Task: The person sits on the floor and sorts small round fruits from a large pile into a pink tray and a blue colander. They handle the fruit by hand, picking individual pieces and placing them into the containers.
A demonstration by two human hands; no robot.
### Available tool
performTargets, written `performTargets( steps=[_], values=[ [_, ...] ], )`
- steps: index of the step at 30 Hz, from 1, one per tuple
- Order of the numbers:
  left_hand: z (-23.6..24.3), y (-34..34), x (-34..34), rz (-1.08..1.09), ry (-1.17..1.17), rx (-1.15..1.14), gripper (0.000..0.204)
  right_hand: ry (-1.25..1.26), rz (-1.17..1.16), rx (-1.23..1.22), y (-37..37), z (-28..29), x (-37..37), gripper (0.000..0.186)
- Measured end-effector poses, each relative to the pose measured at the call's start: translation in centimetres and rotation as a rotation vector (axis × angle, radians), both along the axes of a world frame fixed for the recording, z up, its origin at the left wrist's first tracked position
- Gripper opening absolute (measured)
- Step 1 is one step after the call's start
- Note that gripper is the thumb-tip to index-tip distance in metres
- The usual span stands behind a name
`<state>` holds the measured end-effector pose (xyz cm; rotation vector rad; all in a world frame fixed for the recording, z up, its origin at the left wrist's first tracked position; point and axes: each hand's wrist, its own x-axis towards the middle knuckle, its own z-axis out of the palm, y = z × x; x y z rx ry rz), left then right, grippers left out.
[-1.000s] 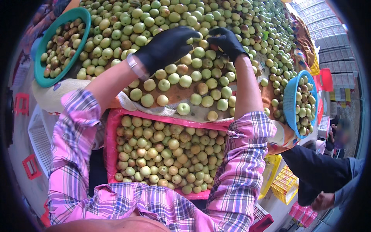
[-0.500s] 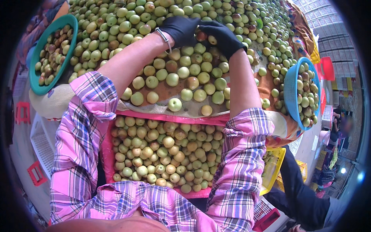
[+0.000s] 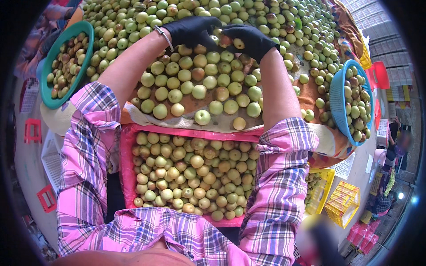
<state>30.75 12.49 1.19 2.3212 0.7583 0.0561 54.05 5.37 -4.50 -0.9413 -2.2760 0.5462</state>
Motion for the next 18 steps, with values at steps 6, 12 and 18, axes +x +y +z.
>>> performTargets(
  steps=[6, 12, 18],
  values=[
    [0.4, -1.0, -1.8, 0.025, -0.14, -0.104, 0.061, -0.108, 0.032, 0.166, 0.6, 1.2, -1.8, 0.045],
    [0.8, -0.1, -1.6, -0.046, -0.009, -0.051, 0.044, 0.212, 0.01, -0.041, 1.2, 0.1, -3.7, 0.037],
    [3.1, -2.5, -4.1, -0.027, -0.202, -0.285, 0.06, 0.062, -0.025, 0.147, -1.7, 3.4, -4.8, 0.045]
  ],
)
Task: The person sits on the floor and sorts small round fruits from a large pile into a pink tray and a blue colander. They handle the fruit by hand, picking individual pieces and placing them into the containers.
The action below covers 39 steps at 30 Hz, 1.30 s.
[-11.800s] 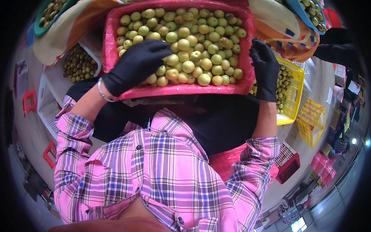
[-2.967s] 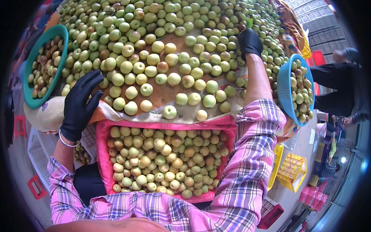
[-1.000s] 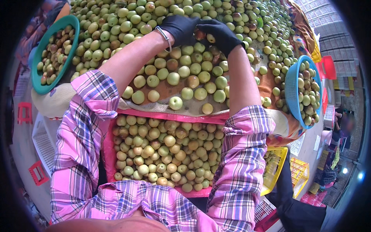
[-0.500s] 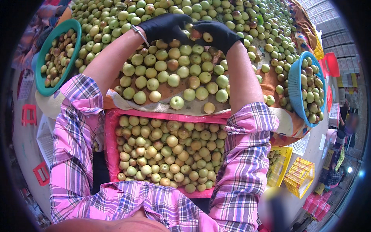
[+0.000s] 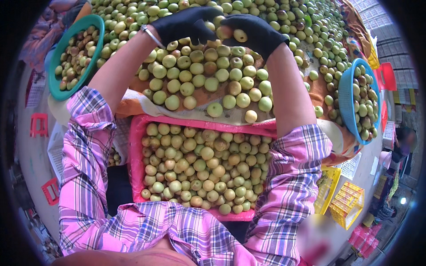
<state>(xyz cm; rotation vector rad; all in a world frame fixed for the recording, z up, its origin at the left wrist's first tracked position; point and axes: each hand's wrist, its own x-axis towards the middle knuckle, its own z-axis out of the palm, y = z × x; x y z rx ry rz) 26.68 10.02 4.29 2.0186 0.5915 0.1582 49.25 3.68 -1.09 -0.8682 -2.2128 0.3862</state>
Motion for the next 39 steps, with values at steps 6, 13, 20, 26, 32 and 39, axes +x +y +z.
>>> performTargets(
  steps=[6, 13, 20, 26, 32, 39],
  values=[
    [2.7, -10.3, -3.0, -0.089, -0.203, 0.083, 0.062, 0.769, -0.257, -1.094, -13.0, 6.3, -4.1, 0.037],
    [-1.5, -25.6, -6.2, -0.084, -0.003, -0.34, 0.06, 0.739, -0.363, -1.379, -28.5, 2.3, -6.8, 0.038],
    [-7.3, -30.6, -6.2, -0.103, -0.116, 0.447, 0.051, 1.001, -0.618, -1.171, -36.1, -2.4, -6.9, 0.039],
    [-2.9, -35.6, -8.9, -0.015, -0.317, 0.645, 0.048, 1.532, -0.545, -1.0, -36.1, -3.0, -14.5, 0.042],
    [-4.4, -33.3, -12.6, 0.036, -0.215, 0.812, 0.054, 1.568, -0.432, -0.958, -34.9, -4.2, -21.0, 0.039],
    [-5.7, -33.0, -15.0, 0.094, -0.179, 0.707, 0.041, 1.561, -0.31, -1.152, -33.6, -5.7, -22.6, 0.041]
  ],
)
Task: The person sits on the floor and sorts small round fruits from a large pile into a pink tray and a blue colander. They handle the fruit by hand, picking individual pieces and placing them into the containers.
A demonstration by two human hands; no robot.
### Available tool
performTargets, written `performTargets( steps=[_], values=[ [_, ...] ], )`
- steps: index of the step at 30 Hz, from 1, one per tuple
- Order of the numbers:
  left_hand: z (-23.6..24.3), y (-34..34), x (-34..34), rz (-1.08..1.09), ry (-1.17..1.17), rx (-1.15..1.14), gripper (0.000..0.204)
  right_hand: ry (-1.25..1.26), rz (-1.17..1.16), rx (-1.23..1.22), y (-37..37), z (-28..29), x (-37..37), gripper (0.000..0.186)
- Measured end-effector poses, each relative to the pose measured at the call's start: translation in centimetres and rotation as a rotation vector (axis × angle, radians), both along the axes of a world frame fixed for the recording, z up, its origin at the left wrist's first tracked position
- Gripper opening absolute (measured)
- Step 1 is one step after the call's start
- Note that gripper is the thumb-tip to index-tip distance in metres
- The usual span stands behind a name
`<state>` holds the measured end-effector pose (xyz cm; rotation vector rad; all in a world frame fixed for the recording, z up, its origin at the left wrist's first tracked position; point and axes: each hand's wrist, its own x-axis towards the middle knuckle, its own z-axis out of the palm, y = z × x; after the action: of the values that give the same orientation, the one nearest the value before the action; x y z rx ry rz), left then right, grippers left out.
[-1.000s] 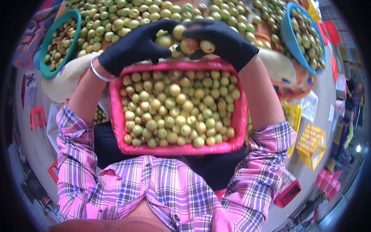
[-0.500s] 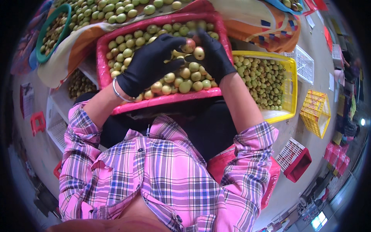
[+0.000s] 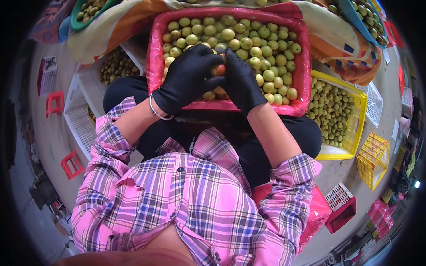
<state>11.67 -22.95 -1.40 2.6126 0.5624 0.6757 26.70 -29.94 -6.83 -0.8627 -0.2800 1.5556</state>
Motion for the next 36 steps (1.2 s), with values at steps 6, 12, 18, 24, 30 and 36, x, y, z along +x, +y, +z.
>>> performTargets(
  steps=[6, 12, 18, 24, 30, 36],
  values=[
    [-1.3, 0.1, -1.5, 0.025, 0.014, -0.067, 0.041, -0.107, 0.024, 0.013, 0.4, -1.3, -1.1, 0.038],
    [-0.7, 0.7, -2.4, 0.014, -0.118, -0.321, 0.042, 0.067, 0.069, 0.033, 0.1, 0.3, -1.4, 0.036],
    [2.0, -0.1, -4.4, 0.064, -0.075, -0.871, 0.04, -0.536, 0.204, 0.065, -0.7, 2.0, -1.2, 0.04],
    [0.3, 0.3, -5.5, 0.1, -0.132, -1.043, 0.038, -0.403, 0.233, -0.121, -1.1, 2.3, -0.8, 0.044],
    [-0.5, 0.3, -6.7, 0.17, 0.02, -0.59, 0.036, -0.377, 0.294, -0.115, -1.5, 2.5, -1.0, 0.045],
    [-1.3, 0.5, -7.2, 0.188, 0.129, -0.387, 0.033, -0.338, 0.28, -0.154, -1.5, 2.7, -0.8, 0.046]
  ],
)
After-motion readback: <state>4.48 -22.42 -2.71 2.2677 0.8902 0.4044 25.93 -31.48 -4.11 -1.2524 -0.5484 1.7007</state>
